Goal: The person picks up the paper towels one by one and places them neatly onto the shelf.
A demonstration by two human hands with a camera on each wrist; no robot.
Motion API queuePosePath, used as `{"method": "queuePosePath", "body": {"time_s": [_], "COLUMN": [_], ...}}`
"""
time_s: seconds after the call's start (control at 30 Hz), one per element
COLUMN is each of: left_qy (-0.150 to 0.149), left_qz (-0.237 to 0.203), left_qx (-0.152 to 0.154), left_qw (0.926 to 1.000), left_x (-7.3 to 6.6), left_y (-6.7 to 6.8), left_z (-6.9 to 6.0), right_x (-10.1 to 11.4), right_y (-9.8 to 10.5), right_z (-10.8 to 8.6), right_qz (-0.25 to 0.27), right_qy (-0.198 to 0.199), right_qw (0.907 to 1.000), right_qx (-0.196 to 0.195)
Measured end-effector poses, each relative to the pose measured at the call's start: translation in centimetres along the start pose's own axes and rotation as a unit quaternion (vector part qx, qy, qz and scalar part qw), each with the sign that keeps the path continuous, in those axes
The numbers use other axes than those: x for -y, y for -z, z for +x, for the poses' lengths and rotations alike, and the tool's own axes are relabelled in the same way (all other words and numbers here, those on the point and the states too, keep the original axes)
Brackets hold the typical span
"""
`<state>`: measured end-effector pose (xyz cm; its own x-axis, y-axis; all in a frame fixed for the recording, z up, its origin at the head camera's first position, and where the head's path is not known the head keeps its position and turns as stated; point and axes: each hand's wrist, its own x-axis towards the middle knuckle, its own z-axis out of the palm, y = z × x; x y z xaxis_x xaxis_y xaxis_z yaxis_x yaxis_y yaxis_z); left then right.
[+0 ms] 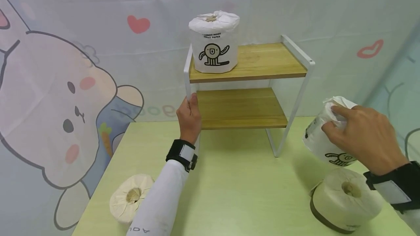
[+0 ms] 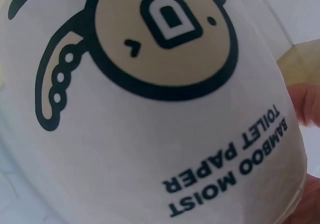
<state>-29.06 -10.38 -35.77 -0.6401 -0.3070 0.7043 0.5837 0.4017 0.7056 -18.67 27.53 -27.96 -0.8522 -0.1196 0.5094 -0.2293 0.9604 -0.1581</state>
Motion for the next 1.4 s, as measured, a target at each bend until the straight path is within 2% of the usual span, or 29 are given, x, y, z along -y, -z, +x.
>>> {"method": "queuePosePath", "body": {"time_s": [0.7,1.17,1.4], "left_qy": [0.006,0.008,0.013], "left_qz": [0.006,0.001,0.0], "left_qx": [0.005,0.003,0.005], "left_qw": [0.9999,1.0,0.9999], "left_x": [0.0,-0.1,-0.2], "left_y": [0.1,0.0,0.0], "left_z": [-0.1,-0.1,-0.1], "right_x": [2.2,3.3,3.6], "right_y": [1.2,1.9,2.3], "right_z": [-0.1,0.0,0.1], "right_qz": [-0.012,0.008,0.008], "right_qy": [0.03,0.055,0.053], "right_qw": [0.9989,0.9961,0.9965], "right_qx": [-0.033,-0.069,-0.065]}}
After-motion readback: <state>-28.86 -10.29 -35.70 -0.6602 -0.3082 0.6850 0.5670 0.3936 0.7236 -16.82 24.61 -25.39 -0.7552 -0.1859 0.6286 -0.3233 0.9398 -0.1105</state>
